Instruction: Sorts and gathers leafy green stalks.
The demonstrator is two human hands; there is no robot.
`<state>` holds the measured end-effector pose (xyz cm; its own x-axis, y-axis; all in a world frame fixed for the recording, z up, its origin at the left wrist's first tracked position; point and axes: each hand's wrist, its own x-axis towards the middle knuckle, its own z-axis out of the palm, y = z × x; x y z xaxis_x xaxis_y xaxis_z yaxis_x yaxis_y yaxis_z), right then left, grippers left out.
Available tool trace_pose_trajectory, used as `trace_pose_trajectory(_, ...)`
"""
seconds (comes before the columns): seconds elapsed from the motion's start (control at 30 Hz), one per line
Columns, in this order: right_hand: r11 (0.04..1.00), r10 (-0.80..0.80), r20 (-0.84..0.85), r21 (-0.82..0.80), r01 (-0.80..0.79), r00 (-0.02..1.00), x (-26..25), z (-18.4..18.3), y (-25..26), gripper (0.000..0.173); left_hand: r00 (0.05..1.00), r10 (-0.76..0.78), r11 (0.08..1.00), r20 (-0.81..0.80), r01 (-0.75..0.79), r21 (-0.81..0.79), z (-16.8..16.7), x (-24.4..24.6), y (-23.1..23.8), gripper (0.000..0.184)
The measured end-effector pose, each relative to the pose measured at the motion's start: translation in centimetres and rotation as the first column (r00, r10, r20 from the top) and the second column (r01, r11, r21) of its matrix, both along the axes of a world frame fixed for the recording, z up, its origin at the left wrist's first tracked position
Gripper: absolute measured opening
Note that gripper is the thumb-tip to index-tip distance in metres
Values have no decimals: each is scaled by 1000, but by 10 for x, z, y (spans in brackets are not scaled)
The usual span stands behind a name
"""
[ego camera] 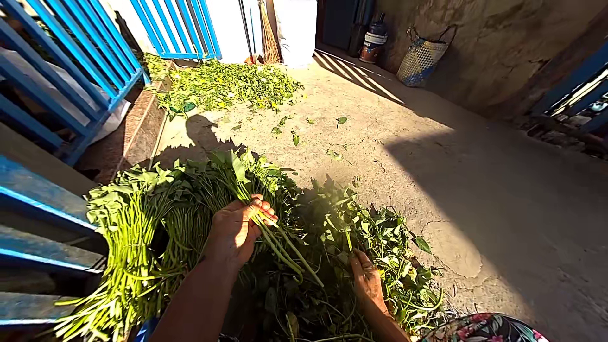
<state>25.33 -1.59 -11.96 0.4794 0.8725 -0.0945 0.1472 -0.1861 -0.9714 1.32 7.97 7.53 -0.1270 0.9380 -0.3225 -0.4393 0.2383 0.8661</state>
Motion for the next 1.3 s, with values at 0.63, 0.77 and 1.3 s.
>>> trace_pose_trajectory(0.63,931,322,-151,233,-283,935,-57,27,-14,25,973,-190,981,-131,192,3,-31,11,2,12)
trace_pose_trajectory(0.77,870,392,-67,352,-346,918,-64,31,-18,22,960,-275,957,-59,279,74,-33,11,2,16)
trace_pose_trajectory(1.3,773,513,55,404,-489,857,-59,34,-22,26,846,-525,759,-95,516,396,-32,7,-3,19)
